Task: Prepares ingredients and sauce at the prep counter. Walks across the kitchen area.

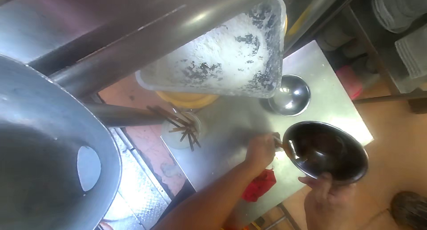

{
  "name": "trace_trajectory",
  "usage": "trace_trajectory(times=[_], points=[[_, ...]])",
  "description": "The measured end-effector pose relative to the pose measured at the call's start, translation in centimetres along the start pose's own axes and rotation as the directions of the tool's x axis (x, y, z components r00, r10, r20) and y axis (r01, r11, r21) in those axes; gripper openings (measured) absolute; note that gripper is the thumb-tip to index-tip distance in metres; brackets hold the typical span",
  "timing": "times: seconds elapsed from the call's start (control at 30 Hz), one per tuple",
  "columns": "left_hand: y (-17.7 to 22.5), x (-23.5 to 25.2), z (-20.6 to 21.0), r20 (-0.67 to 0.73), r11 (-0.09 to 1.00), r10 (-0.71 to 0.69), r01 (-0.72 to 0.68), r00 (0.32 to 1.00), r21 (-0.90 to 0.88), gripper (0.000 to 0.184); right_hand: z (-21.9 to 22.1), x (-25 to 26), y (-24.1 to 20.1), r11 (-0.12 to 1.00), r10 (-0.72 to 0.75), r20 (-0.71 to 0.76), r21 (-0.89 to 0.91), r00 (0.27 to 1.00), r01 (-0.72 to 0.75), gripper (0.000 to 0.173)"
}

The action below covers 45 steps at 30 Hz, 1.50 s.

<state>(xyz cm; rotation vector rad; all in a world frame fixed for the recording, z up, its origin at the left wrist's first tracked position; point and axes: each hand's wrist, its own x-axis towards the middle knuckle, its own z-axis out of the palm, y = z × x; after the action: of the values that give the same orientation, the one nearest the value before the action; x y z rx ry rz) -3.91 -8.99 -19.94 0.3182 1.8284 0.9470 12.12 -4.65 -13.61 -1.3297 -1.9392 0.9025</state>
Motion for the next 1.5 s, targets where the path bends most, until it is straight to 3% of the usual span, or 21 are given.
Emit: trace_trajectory(times=[0.13,0.2,0.27,0.33,0.43,0.57,0.73,0.8,0.87,0.93,0.97,1.03,1.1,1.17,1.23,1.3,1.37,1.5], points=[[-0.4,0.1,-0.1,0.048,1.000,0.018,-0.018,0.999,0.012,0.040,0.5,0.2,0.5,0.995,0.086,0.029,0.039,0.996,-0.087,0.030],[-0.7,0.1,-0.2,0.085,1.000,-0.009,0.008,0.996,0.002,0.042,0.5,0.5,0.9,0.963,0.225,0.088,0.129,0.970,-0.235,0.027],[-0.7,0.1,-0.5,0.121,0.999,-0.041,0.041,0.992,0.004,0.043,0.4,0.8,1.4,0.870,0.415,0.175,0.209,0.893,-0.446,0.022],[-1.0,0.1,-0.7,0.142,0.999,-0.048,0.049,0.989,-0.003,0.042,0.3,1.3,1.9,0.724,0.585,0.253,0.265,0.771,-0.637,0.019],[-0.6,-0.2,-1.2,0.163,0.997,-0.080,0.079,0.983,0.011,0.042,-0.1,1.5,2.9,0.506,0.701,0.364,0.352,0.613,-0.787,0.019],[0.0,-0.5,-1.4,0.133,0.995,-0.100,0.098,0.986,0.028,0.043,-0.9,0.9,4.9,0.340,0.731,0.422,0.457,0.537,-0.822,0.020],[0.1,-0.9,-1.6,0.102,0.989,-0.092,0.078,0.991,0.127,0.042,-0.5,0.3,8.6,0.314,0.775,0.336,0.530,0.535,-0.788,0.020],[-0.2,-1.0,-1.5,0.086,0.988,-0.080,0.068,0.993,0.141,0.042,-0.3,0.1,9.7,0.289,0.776,0.348,0.544,0.525,-0.788,0.026],[-0.6,-1.2,-1.7,0.076,0.988,-0.065,0.054,0.995,0.143,0.041,-0.6,-0.8,9.7,0.252,0.772,0.408,0.508,0.487,-0.824,0.046],[-0.8,-1.4,-1.9,0.066,0.986,-0.051,0.040,0.997,0.159,0.041,-1.0,-2.1,8.1,0.302,0.775,0.437,0.378,0.456,-0.875,0.069],[-1.0,-1.4,-2.1,0.058,0.985,-0.043,0.033,0.997,0.169,0.042,-0.9,-2.7,6.8,0.390,0.761,0.425,0.303,0.490,-0.869,0.067],[-1.2,-1.5,-2.2,0.040,0.982,-0.041,0.033,0.998,0.186,0.042,0.1,-3.1,4.2,0.624,0.671,0.405,0.144,0.621,-0.768,0.042],[-1.4,-1.7,-2.2,0.034,0.979,-0.043,0.035,0.999,0.203,0.041,2.2,-2.1,2.0,0.840,0.527,0.364,-0.088,0.768,-0.535,0.031],[-1.7,-1.8,-2.2,0.022,0.978,-0.020,0.015,1.000,0.208,0.041,4.7,0.1,0.9,0.879,0.459,0.371,-0.324,0.808,-0.350,0.042],[-1.9,-2.0,-2.1,0.000,0.978,0.003,-0.003,1.000,0.208,0.041,6.7,1.9,0.6,0.840,0.481,0.422,-0.472,0.768,-0.267,0.035],[-1.5,-2.4,-2.2,-0.022,0.974,0.026,-0.021,0.999,0.226,0.040,7.0,2.5,0.7,0.854,0.468,0.432,-0.445,0.771,-0.268,0.020],[-0.7,-3.1,-2.6,-0.038,0.965,0.052,-0.041,0.998,0.260,0.040,6.0,2.1,0.3,0.903,0.407,0.398,-0.311,0.822,-0.296,0.012],[0.6,-5.1,-3.9,-0.065,0.938,0.143,-0.115,0.988,0.327,0.037,4.4,0.4,-0.3,0.925,0.379,0.346,-0.164,0.858,-0.342,0.009]])
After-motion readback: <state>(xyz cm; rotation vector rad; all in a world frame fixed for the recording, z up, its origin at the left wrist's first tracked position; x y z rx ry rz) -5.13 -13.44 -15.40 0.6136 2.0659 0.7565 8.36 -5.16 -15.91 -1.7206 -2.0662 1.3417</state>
